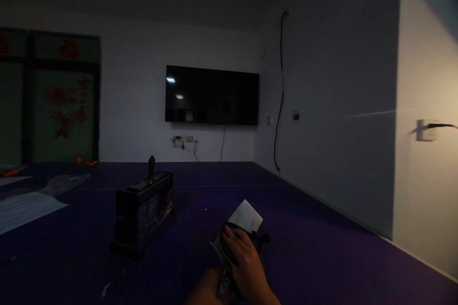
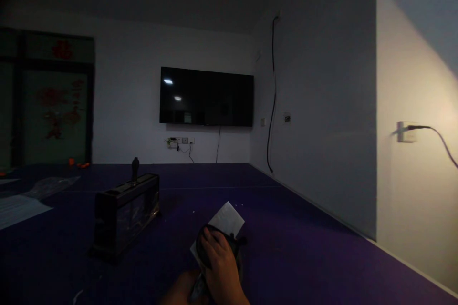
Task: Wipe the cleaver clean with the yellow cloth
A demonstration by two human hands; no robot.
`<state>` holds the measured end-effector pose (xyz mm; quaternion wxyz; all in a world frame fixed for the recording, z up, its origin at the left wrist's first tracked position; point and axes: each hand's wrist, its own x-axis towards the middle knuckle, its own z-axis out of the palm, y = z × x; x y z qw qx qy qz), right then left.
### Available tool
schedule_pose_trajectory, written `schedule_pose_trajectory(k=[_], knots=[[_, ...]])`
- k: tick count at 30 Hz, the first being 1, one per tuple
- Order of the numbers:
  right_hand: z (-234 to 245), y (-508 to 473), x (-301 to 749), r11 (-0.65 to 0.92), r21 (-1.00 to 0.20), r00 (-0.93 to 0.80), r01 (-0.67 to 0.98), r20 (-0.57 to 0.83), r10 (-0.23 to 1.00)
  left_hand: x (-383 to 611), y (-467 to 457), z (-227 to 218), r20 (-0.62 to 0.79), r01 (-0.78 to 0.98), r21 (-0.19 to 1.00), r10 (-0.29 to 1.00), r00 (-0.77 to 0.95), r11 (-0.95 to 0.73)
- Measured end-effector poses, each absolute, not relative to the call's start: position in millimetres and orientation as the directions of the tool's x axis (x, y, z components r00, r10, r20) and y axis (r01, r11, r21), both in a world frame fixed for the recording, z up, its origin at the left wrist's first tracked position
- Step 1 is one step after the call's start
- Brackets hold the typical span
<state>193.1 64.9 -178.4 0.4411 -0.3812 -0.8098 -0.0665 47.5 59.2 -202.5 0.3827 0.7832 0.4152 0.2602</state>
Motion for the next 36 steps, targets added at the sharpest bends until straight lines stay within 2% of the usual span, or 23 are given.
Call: schedule_pose_trajectory(k=[4, 13, 20, 29, 33, 36], knots=[[-171, 55, 185, 0.725, -0.254, -0.397, 0.640, 0.699, 0.595, 50, 59, -204, 0.179, 0.411, 0.803, 0.832, 0.525, -0.432], [-151, 41, 173, 0.774, -0.252, -0.584, 0.581, 0.534, 0.612, 61, 55, -189, 0.184, 0.500, 0.805, 0.936, 0.302, -0.319], [-144, 38, 174, 0.811, -0.240, -0.634, 0.534, 0.521, 0.572, 55, 57, -196, 0.238, 0.542, 0.774, 0.943, 0.232, -0.329], [-150, 40, 177, 0.750, -0.279, -0.552, 0.600, 0.534, 0.641, 53, 51, -193, 0.275, 0.446, 0.789, 0.892, 0.360, -0.423], [-158, 48, 184, 0.691, -0.282, -0.470, 0.666, 0.560, 0.682, 52, 46, -189, 0.194, 0.422, 0.816, 0.875, 0.443, -0.395], [-164, 55, 191, 0.662, -0.292, -0.389, 0.691, 0.621, 0.680, 50, 47, -194, 0.147, 0.458, 0.814, 0.889, 0.433, -0.358]])
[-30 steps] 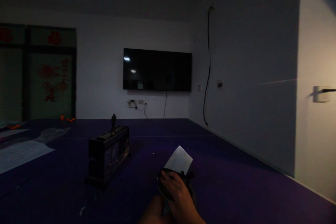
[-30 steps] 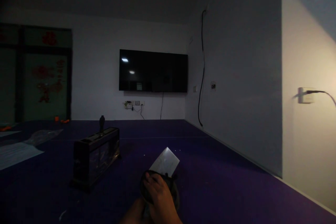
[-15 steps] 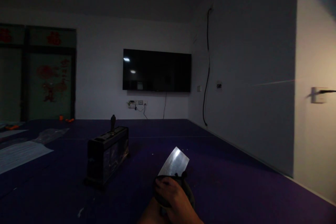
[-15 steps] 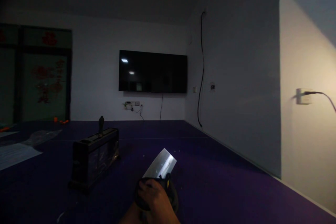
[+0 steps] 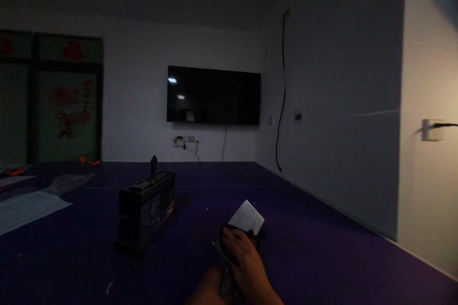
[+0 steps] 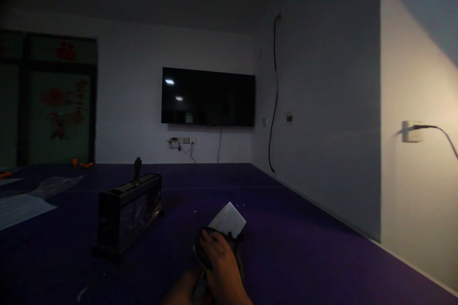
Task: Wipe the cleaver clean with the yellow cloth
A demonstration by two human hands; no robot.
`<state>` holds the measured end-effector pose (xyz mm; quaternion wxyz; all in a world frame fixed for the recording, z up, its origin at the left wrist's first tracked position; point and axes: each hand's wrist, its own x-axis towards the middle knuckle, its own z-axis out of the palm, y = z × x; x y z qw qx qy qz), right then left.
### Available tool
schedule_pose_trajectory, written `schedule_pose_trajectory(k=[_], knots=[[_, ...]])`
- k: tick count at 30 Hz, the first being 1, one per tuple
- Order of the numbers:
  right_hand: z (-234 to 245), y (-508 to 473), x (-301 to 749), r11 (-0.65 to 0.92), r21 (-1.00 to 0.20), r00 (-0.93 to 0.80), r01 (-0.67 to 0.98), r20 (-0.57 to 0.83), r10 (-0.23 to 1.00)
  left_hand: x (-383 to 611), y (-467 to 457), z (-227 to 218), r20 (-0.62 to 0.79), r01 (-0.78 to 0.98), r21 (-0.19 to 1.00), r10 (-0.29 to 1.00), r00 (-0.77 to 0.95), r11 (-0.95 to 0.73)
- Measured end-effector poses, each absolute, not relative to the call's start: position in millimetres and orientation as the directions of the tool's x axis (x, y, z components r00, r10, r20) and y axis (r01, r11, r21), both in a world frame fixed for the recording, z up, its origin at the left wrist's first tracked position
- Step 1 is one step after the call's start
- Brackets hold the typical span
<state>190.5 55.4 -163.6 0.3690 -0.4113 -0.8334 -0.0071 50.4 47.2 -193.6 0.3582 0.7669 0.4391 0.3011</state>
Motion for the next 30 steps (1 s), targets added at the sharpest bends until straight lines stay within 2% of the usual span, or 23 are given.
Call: schedule_pose_trajectory(k=[6, 12, 17, 22, 25, 30], knots=[[-170, 63, 199, 0.632, -0.303, -0.274, 0.713, 0.710, 0.649, 46, 53, -204, 0.090, 0.571, 0.762, 0.924, 0.373, -0.304], [-171, 63, 193, 0.678, -0.314, -0.355, 0.664, 0.666, 0.656, 50, 52, -201, 0.141, 0.474, 0.815, 0.907, 0.396, -0.333], [-166, 56, 182, 0.735, -0.321, -0.478, 0.598, 0.593, 0.648, 52, 58, -208, 0.164, 0.499, 0.815, 0.944, 0.288, -0.294], [-158, 49, 175, 0.758, -0.335, -0.542, 0.559, 0.544, 0.641, 54, 65, -215, 0.194, 0.389, 0.865, 0.927, 0.321, -0.316], [-152, 44, 174, 0.760, -0.353, -0.552, 0.546, 0.530, 0.643, 54, 64, -218, 0.187, 0.394, 0.874, 0.946, 0.267, -0.284], [-151, 43, 176, 0.783, -0.313, -0.576, 0.537, 0.543, 0.612, 52, 56, -220, 0.262, 0.435, 0.837, 0.942, 0.211, -0.331]])
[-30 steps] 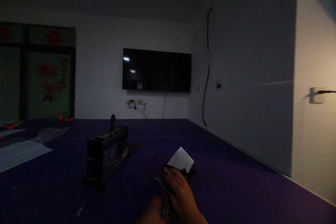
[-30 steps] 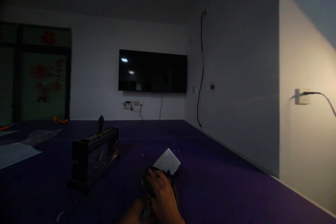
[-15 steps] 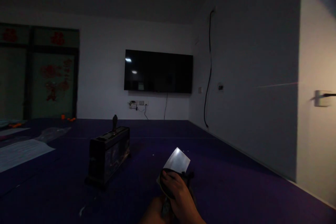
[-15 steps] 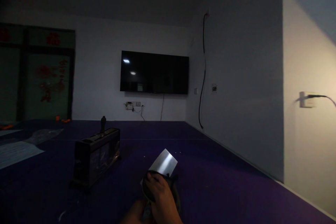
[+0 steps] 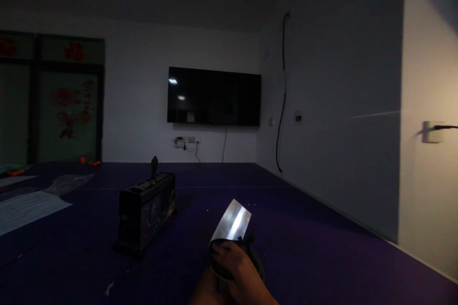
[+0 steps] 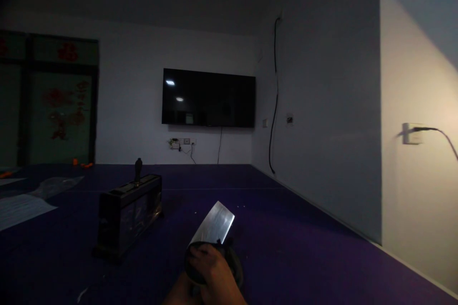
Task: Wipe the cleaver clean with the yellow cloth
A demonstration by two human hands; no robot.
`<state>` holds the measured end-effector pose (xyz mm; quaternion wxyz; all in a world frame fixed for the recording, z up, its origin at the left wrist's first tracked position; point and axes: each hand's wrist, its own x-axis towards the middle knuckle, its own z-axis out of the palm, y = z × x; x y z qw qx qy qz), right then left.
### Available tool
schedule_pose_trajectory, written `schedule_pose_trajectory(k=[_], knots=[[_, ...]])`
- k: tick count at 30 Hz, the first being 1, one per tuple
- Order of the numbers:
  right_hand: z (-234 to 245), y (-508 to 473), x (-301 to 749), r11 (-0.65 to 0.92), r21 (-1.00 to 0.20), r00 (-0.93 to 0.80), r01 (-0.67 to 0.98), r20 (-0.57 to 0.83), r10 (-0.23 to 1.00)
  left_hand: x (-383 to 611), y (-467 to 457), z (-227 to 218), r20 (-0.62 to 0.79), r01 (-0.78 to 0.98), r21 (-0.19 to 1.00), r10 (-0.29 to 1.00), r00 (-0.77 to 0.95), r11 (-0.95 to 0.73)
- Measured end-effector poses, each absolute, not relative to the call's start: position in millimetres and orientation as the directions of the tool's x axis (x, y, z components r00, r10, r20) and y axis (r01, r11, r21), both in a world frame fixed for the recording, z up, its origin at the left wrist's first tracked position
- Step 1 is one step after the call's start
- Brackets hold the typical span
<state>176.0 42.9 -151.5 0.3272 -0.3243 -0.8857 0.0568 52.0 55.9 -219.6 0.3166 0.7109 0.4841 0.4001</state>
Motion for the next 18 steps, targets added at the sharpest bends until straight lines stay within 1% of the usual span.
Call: schedule_pose_trajectory(k=[2, 4, 7, 9, 11, 12, 15, 16, 18], knots=[[-155, 46, 178, 0.775, -0.302, -0.564, 0.555, 0.548, 0.618, 52, 53, -213, 0.277, 0.400, 0.843, 0.928, 0.249, -0.359], [-159, 50, 180, 0.750, -0.305, -0.527, 0.587, 0.559, 0.640, 53, 52, -203, 0.269, 0.359, 0.850, 0.903, 0.336, -0.386], [-163, 56, 186, 0.707, -0.314, -0.448, 0.634, 0.596, 0.666, 53, 49, -190, 0.181, 0.386, 0.842, 0.871, 0.456, -0.377], [-165, 60, 191, 0.684, -0.320, -0.384, 0.655, 0.639, 0.667, 51, 48, -188, 0.107, 0.482, 0.814, 0.899, 0.425, -0.325], [-167, 63, 197, 0.673, -0.317, -0.321, 0.668, 0.694, 0.645, 49, 47, -189, 0.064, 0.559, 0.782, 0.927, 0.368, -0.276], [-169, 65, 200, 0.672, -0.313, -0.289, 0.671, 0.724, 0.626, 48, 46, -189, 0.062, 0.567, 0.776, 0.927, 0.370, -0.278], [-173, 69, 205, 0.686, -0.296, -0.225, 0.664, 0.796, 0.562, 47, 46, -190, 0.090, 0.528, 0.772, 0.884, 0.459, -0.353], [-174, 70, 206, 0.691, -0.293, -0.213, 0.661, 0.810, 0.546, 47, 46, -189, 0.085, 0.539, 0.764, 0.883, 0.461, -0.355], [-174, 70, 206, 0.701, -0.284, -0.210, 0.654, 0.822, 0.529, 47, 46, -187, 0.040, 0.601, 0.737, 0.909, 0.416, -0.307]])
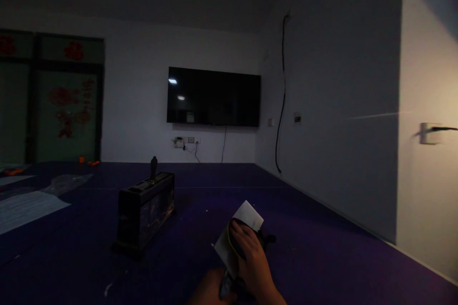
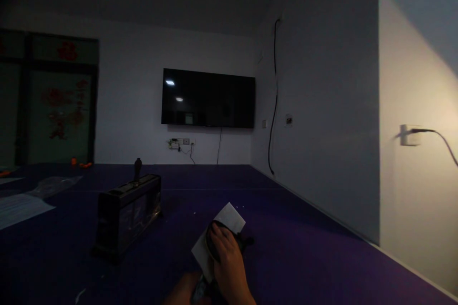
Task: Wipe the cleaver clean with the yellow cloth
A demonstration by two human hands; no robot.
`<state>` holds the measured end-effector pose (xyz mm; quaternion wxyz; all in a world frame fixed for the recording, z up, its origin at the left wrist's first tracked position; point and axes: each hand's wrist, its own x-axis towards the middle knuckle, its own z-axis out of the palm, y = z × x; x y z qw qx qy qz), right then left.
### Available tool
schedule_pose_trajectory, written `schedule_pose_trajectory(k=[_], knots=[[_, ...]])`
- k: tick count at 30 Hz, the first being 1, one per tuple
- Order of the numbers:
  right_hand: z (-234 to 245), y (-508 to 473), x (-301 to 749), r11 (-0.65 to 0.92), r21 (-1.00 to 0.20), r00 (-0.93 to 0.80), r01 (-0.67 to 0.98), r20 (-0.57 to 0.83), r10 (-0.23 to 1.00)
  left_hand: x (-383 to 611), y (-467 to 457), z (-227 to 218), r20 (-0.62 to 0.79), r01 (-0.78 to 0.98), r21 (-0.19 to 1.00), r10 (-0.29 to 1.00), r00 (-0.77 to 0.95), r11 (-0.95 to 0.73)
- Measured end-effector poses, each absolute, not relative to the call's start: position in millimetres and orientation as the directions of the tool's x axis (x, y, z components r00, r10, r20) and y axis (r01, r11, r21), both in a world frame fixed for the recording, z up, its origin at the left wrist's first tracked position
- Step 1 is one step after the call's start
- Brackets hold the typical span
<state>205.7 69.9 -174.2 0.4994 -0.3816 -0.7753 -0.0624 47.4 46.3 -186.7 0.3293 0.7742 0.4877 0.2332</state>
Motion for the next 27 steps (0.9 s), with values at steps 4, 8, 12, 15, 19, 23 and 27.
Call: schedule_pose_trajectory(k=[4, 8, 12, 15, 19, 23, 27], knots=[[-172, 66, 202, 0.705, -0.278, -0.267, 0.652, 0.787, 0.557, 46, 48, -191, 0.012, 0.635, 0.716, 0.914, 0.405, -0.291], [-171, 62, 197, 0.709, -0.267, -0.348, 0.652, 0.726, 0.593, 44, 55, -206, 0.123, 0.568, 0.740, 0.901, 0.415, -0.362], [-166, 56, 189, 0.730, -0.276, -0.421, 0.625, 0.669, 0.613, 45, 60, -211, 0.156, 0.506, 0.753, 0.862, 0.483, -0.420], [-159, 50, 184, 0.737, -0.288, -0.474, 0.612, 0.612, 0.633, 47, 59, -208, 0.192, 0.474, 0.777, 0.873, 0.449, -0.414], [-154, 44, 179, 0.759, -0.306, -0.532, 0.574, 0.565, 0.631, 50, 59, -209, 0.264, 0.417, 0.811, 0.893, 0.365, -0.411], [-158, 46, 175, 0.779, -0.334, -0.572, 0.531, 0.537, 0.620, 53, 67, -220, 0.232, 0.426, 0.843, 0.936, 0.263, -0.328], [-165, 51, 175, 0.778, -0.364, -0.573, 0.512, 0.530, 0.625, 52, 69, -227, 0.252, 0.378, 0.864, 0.935, 0.249, -0.333]])
